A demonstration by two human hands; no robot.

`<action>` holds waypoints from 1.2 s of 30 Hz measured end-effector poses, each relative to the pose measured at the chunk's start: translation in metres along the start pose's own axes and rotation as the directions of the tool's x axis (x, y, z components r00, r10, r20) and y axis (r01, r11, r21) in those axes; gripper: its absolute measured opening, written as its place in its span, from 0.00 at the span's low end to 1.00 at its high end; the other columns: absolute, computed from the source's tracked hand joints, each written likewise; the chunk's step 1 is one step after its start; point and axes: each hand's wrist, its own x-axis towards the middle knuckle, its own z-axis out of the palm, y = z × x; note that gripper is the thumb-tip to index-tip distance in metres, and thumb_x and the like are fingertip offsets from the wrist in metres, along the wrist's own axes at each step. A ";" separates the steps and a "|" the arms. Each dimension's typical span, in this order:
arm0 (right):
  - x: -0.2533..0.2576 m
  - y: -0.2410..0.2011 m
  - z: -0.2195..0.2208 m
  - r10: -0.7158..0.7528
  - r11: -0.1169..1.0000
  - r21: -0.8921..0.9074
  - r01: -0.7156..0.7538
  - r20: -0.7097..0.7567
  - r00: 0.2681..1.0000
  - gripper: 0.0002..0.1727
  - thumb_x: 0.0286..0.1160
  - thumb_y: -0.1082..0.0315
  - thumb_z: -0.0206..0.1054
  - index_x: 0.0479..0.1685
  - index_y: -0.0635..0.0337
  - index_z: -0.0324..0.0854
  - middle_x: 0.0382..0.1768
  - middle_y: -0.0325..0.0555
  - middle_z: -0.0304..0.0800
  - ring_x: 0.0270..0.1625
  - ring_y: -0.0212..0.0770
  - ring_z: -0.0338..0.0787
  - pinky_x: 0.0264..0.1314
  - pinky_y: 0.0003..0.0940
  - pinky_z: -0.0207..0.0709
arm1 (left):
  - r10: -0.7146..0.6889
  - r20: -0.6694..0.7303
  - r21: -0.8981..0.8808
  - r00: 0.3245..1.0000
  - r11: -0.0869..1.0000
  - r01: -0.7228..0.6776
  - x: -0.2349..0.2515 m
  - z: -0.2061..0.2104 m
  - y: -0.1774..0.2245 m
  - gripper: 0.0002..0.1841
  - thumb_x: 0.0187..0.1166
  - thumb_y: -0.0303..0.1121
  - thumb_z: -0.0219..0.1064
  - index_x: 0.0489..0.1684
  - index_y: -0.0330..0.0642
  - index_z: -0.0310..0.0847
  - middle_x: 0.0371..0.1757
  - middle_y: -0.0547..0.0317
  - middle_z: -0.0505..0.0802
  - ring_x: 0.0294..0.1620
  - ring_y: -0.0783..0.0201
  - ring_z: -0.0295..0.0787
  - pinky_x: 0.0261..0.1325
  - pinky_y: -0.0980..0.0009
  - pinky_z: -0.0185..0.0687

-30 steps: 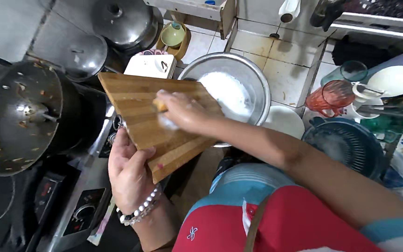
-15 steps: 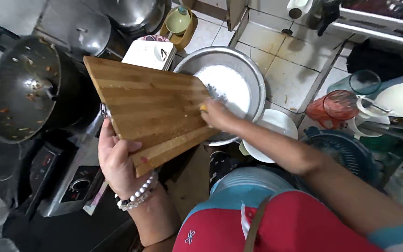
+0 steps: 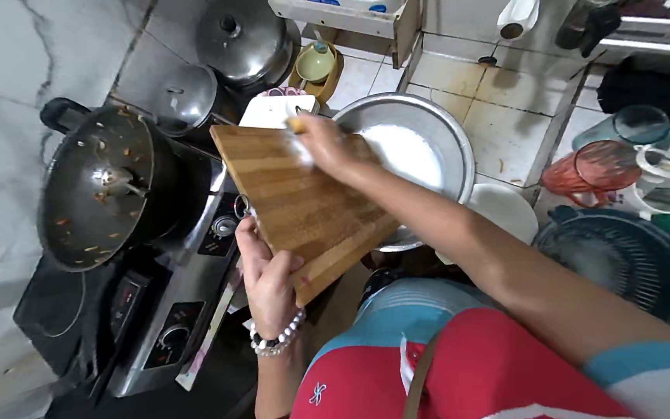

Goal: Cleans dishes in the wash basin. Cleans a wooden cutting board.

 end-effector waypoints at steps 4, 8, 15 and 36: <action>-0.032 0.105 -0.019 0.447 0.875 -0.194 -0.444 -0.031 0.894 0.19 0.85 0.73 0.59 0.70 0.73 0.77 0.67 0.74 0.83 0.72 0.70 0.83 0.75 0.65 0.74 | 0.019 0.041 -0.061 0.999 0.998 -0.016 0.001 -0.006 -0.008 0.40 0.50 0.18 0.56 0.75 0.37 0.50 0.60 0.67 0.85 0.53 0.79 0.89 0.53 0.77 0.90; -0.076 0.091 -0.019 0.604 0.761 -0.281 -0.585 -0.024 0.797 0.19 0.85 0.73 0.59 0.69 0.75 0.77 0.67 0.75 0.82 0.72 0.71 0.82 0.73 0.66 0.74 | 0.027 0.067 -0.092 0.997 0.996 -0.021 0.002 -0.008 -0.010 0.43 0.48 0.18 0.56 0.77 0.35 0.48 0.65 0.64 0.81 0.57 0.79 0.87 0.56 0.78 0.87; -0.098 -0.067 0.006 0.002 0.997 -0.081 0.002 0.048 0.999 0.14 0.82 0.74 0.60 0.61 0.70 0.82 0.56 0.61 0.90 0.61 0.55 0.91 0.65 0.51 0.82 | 0.025 0.121 -0.034 0.992 0.999 -0.021 0.001 -0.014 -0.013 0.44 0.50 0.20 0.58 0.78 0.35 0.45 0.65 0.62 0.80 0.58 0.79 0.86 0.57 0.76 0.87; -0.019 0.042 -0.078 0.263 0.896 -0.332 -0.296 -0.142 0.954 0.17 0.82 0.75 0.58 0.64 0.72 0.81 0.65 0.71 0.85 0.71 0.67 0.83 0.74 0.66 0.73 | 0.280 0.312 -0.140 0.908 0.959 -0.248 -0.005 -0.027 -0.036 0.45 0.54 0.19 0.59 0.83 0.38 0.46 0.71 0.65 0.82 0.66 0.73 0.86 0.65 0.70 0.87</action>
